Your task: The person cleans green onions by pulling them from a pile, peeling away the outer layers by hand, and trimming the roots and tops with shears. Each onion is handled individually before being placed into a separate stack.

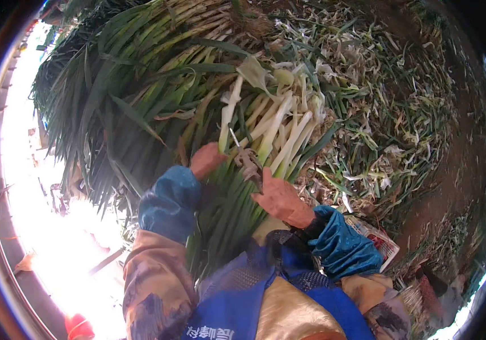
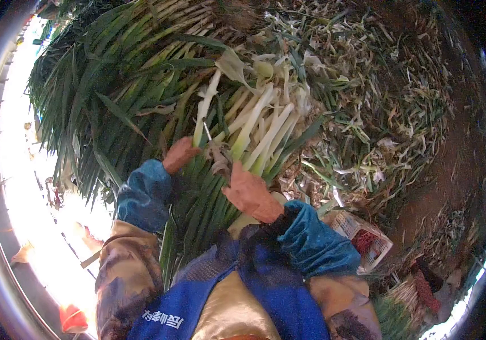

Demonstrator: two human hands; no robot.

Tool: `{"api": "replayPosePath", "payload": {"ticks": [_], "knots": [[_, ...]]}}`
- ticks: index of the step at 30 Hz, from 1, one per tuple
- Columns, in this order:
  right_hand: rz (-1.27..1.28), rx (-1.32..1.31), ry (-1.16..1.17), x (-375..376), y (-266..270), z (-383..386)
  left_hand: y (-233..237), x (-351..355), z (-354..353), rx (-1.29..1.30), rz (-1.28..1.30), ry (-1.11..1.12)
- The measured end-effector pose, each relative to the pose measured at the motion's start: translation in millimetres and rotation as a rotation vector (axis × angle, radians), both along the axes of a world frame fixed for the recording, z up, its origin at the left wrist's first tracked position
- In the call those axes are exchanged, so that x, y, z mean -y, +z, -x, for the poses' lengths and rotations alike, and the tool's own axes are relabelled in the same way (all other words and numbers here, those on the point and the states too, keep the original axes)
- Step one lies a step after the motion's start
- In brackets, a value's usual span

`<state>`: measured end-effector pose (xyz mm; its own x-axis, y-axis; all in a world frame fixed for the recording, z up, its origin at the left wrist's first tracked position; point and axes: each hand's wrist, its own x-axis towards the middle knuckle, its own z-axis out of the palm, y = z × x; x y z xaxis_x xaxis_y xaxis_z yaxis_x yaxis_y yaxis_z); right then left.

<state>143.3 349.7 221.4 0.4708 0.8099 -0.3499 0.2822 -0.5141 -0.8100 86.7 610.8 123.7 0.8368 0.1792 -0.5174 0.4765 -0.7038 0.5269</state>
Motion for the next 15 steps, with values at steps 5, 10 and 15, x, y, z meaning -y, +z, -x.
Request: {"api": "replayPosePath", "payload": {"ticks": [5,10,15], "knots": [[0.104,-0.001,-0.099,0.4,-21.1,-18.5,28.7,42.0,27.6,-0.032,-0.030,0.045],[0.137,0.061,-0.053,7.2,-9.6,-9.4,49.2,58.6,28.2,-0.162,-0.113,0.090],[0.196,0.013,-0.004,-6.4,-22.3,-19.3,52.4,42.5,18.1,-0.281,-0.226,-0.076]]}}
